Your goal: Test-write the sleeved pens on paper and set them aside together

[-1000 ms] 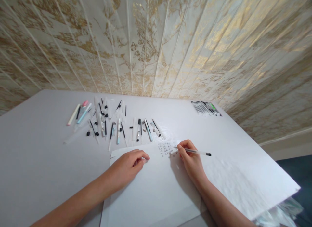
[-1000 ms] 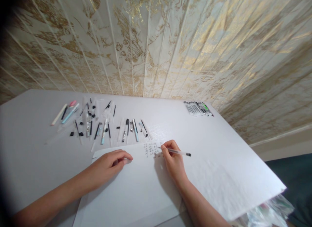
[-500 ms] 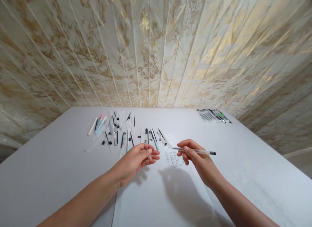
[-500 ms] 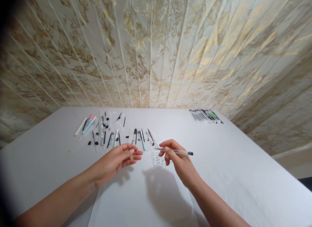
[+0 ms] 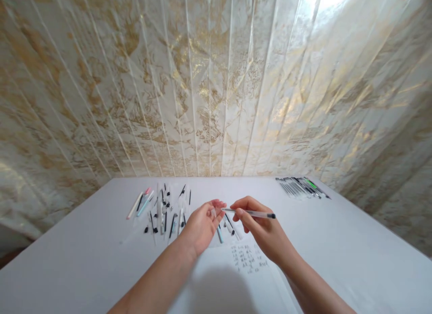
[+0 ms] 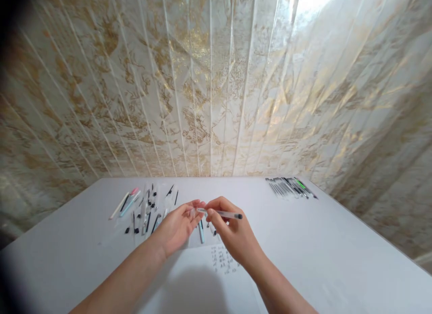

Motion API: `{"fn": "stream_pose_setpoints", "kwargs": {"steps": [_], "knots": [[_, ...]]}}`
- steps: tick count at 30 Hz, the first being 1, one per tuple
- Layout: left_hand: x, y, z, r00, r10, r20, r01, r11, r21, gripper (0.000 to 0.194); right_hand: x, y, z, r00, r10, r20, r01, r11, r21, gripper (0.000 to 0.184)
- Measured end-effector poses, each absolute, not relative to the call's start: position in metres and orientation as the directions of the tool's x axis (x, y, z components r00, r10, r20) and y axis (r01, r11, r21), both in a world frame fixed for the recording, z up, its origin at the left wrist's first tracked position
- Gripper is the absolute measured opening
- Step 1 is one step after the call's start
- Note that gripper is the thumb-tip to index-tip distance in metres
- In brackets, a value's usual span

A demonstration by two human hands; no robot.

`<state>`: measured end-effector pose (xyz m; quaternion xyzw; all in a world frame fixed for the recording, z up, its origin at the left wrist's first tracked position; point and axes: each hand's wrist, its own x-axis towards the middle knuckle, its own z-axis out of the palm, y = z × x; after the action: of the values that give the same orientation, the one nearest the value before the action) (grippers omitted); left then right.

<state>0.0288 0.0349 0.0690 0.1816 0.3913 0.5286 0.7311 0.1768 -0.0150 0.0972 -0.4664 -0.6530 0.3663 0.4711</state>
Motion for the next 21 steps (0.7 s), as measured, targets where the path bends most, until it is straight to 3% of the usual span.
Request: {"fn": "stream_pose_setpoints", "kwargs": {"steps": [4,21], "knots": [[0.022,0.038,0.071,0.130,0.906,-0.403,-0.665,0.381,0.642,0.027,0.178,-0.015,0.091,-0.149,0.967,0.206,0.292,0.242,-0.925,0.023],[0.018,0.022,0.075,0.143,0.943,-0.301,-0.695,0.312,0.648,0.024,0.169,-0.015,0.078,-0.140,0.945,0.295,0.326,0.325,-0.888,0.020]]}}
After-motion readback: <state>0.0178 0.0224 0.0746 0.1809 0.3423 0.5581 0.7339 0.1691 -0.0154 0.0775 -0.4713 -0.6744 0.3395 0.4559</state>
